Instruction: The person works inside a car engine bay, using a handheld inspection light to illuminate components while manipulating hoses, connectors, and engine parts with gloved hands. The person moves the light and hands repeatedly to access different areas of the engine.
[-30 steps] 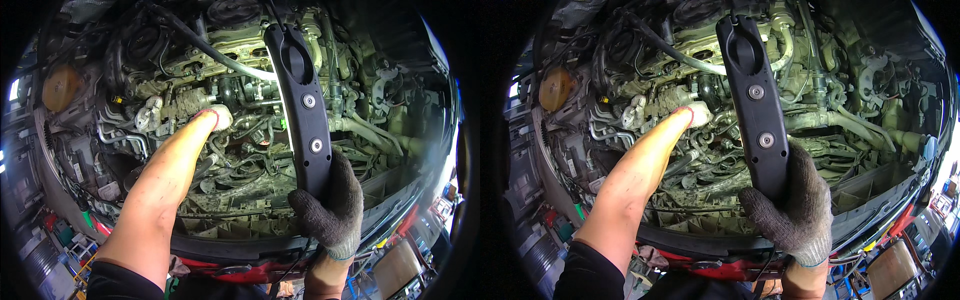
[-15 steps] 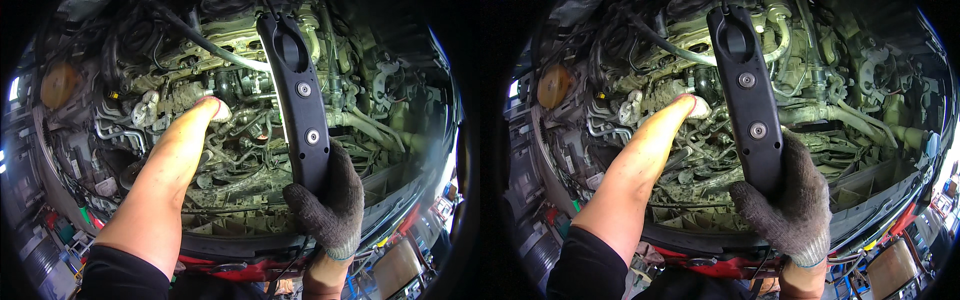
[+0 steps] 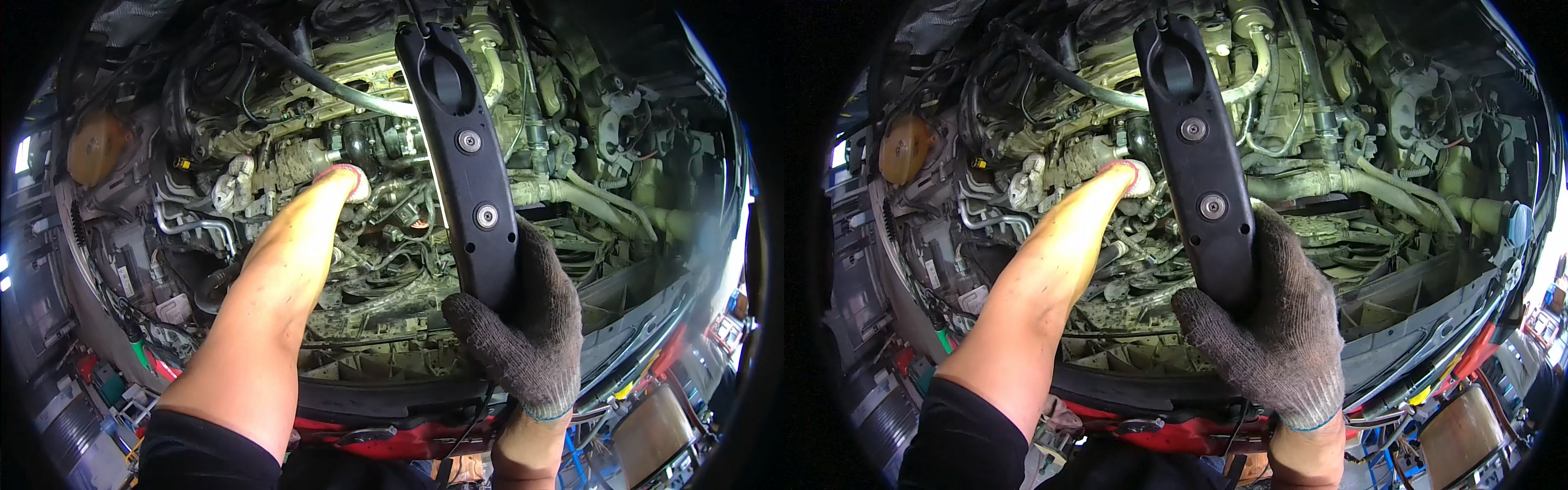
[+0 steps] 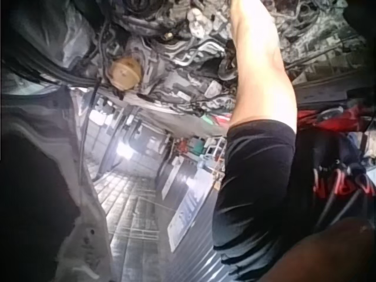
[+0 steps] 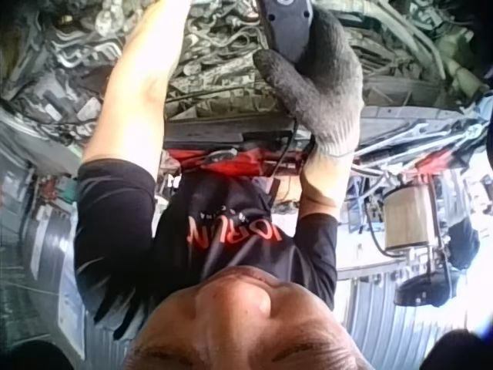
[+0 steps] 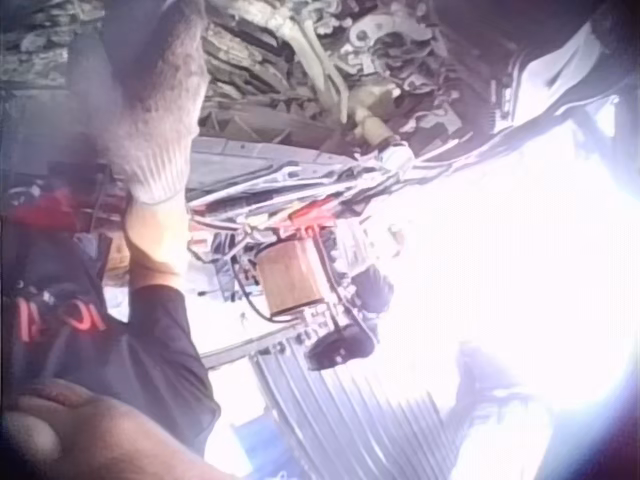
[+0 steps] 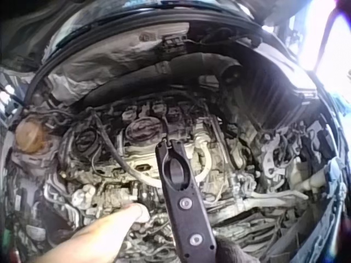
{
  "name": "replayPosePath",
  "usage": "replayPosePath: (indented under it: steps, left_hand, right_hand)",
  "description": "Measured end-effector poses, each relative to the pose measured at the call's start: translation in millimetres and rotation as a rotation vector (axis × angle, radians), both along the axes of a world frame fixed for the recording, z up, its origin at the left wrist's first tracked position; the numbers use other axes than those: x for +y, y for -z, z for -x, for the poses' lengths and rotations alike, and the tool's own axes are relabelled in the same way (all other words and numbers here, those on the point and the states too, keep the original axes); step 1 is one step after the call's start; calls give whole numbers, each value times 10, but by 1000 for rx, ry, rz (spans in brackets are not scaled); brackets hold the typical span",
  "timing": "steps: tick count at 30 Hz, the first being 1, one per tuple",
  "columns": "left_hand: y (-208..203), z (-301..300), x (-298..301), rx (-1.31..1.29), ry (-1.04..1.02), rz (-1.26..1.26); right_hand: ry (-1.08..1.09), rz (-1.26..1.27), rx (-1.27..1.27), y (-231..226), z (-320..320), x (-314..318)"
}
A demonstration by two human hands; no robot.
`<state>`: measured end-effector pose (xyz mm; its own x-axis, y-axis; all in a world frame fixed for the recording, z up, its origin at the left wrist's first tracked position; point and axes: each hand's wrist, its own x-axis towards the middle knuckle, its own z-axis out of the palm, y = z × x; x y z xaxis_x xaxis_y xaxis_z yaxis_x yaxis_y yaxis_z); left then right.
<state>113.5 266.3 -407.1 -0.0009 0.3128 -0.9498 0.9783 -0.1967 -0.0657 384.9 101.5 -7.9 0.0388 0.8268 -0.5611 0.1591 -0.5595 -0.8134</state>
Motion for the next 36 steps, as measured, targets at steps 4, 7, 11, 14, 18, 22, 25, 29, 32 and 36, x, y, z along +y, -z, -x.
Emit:
replayPosePath:
  steps: [4,7,11,14,18,22,25,29,32,36]
  left_hand:
    - [-1057,-595,-108,25,-126,-239]
    - [-1372,-423,-187,25,-248,-263]
    - [-1312,56,-493,-265,-658,-564]
    - [-1517,108,-641,-455,-954,-516]
    - [-1687,-15,-656,-387,-565,-614]
    - [-1523,77,-718,-390,-466,-671]
    - [-1624,-67,-752,-543,-746,-688]
    - [-1723,-204,-742,-490,-1008,-687]
    - [-1653,-237,-700,-332,-911,-794]
    - [-1488,-366,-590,-365,-1234,-855]
  right_hand:
    - [32,-70,-89,74,-153,-70]
    - [-53,-63,-159,0,-106,-12]
    - [-89,-126,-188,47,-111,-41]
    - [-99,-107,-216,16,-123,-25]
    - [-76,-88,-240,1,-111,-32]
    - [-82,-102,-212,-51,-76,8]
    - [-82,-99,-233,-52,-90,10]
    - [-70,-102,-226,-10,-93,-9]
    - [-67,-112,-224,17,-104,-23]
    - [-151,-127,-227,10,-140,-14]
